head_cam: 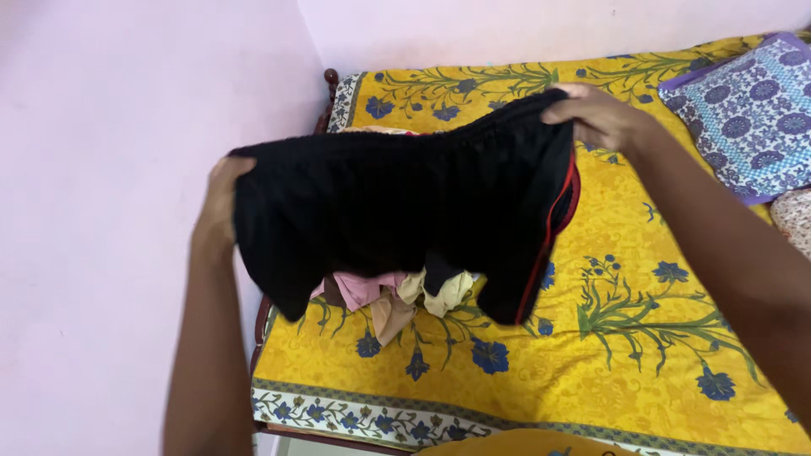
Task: The person folds a pile of assorted clothes on a bed. They pick up each item one by one, unfold it, fold it neatly, and place it on the bed. The items include shorts, shirts, and pants in various colors.
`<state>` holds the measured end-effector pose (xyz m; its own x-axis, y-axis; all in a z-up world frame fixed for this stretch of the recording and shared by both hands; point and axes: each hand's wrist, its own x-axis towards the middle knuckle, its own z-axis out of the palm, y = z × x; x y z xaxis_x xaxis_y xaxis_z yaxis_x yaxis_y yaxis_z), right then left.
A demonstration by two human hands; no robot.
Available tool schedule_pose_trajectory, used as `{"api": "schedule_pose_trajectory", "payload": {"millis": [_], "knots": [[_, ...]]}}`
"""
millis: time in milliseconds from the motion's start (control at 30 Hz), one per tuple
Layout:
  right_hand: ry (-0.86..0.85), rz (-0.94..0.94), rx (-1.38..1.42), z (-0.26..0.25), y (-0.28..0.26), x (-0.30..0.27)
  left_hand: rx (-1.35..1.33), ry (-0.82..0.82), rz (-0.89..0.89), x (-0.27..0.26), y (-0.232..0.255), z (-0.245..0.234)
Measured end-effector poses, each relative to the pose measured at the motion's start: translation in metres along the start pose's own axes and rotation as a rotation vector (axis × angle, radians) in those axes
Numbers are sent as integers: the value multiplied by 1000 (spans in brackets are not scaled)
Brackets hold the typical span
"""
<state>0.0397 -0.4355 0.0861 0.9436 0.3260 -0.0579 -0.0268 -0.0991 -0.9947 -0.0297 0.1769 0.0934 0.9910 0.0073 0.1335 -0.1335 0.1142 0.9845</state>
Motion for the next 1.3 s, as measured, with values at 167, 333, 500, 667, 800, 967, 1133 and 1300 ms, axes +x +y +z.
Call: {"api": "schedule_pose_trajectory", "payload": {"millis": [167,333,500,667,800,967,1133,1300], "knots": [[258,226,-134,72,1,42,2,233,-300,22,-18,83],[20,197,164,174,-3,41,230,-200,52,4,-30,169],[-237,106,254,196,-43,8,692,-137,255,-7,-39,197],[-256,-380,-284,159,-51,8,567,-323,401,-3,-34,182],[-386,-700,-725,140,-8,22,372,-429,238,-6,-13,185],[-161,-281,-786,125,30,16,536,-383,670,2,-15,161],[7,-386,-1026,119,-30,1,741,-339,580,-2,-33,144],[-42,-349,-1102,135,-61,-20,915,-325,406,-12,-30,154]]}}
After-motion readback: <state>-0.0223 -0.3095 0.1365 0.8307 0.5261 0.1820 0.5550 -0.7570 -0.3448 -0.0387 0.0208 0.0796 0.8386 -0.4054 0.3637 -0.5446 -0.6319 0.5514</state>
